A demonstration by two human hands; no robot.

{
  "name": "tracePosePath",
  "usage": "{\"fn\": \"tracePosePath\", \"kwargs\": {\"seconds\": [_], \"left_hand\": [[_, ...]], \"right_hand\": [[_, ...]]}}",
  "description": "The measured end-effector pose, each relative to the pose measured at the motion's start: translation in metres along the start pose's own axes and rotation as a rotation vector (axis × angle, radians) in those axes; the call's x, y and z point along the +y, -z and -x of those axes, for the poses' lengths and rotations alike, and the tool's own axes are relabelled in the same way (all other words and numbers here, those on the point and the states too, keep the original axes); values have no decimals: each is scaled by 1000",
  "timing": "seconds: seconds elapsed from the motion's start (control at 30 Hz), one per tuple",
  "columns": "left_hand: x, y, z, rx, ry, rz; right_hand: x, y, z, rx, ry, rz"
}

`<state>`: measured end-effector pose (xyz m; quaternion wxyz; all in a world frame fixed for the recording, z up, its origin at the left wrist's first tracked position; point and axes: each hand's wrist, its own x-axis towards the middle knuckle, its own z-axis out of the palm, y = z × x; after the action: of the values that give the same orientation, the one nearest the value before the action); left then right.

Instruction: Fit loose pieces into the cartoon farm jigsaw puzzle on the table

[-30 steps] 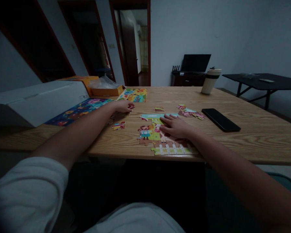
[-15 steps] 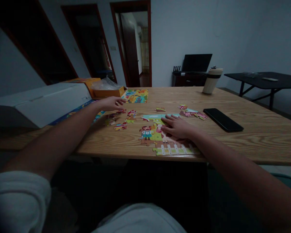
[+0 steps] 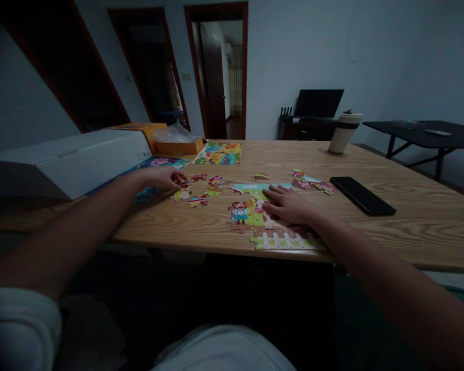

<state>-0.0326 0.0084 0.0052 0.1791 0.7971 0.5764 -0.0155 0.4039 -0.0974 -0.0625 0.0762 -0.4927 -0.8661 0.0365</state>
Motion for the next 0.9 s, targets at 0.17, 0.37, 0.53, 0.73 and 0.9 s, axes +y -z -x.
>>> {"fn": "tracePosePath", "kwargs": {"seconds": [0.17, 0.37, 0.53, 0.73, 0.9], "left_hand": [[25, 0, 13, 16, -16, -145], [74, -11, 44, -192, -179, -240], [83, -17, 46, -218, -183, -264], [82, -19, 47, -201, -192, -215], [85, -21, 48, -224, -208, -240]], "right_hand": [[2, -2, 0, 11, -2, 1], [2, -4, -2, 1, -21, 4], [4, -5, -3, 0, -24, -4], [15, -14, -7, 7, 48, 29], [18, -17, -7, 21, 52, 35]]}}
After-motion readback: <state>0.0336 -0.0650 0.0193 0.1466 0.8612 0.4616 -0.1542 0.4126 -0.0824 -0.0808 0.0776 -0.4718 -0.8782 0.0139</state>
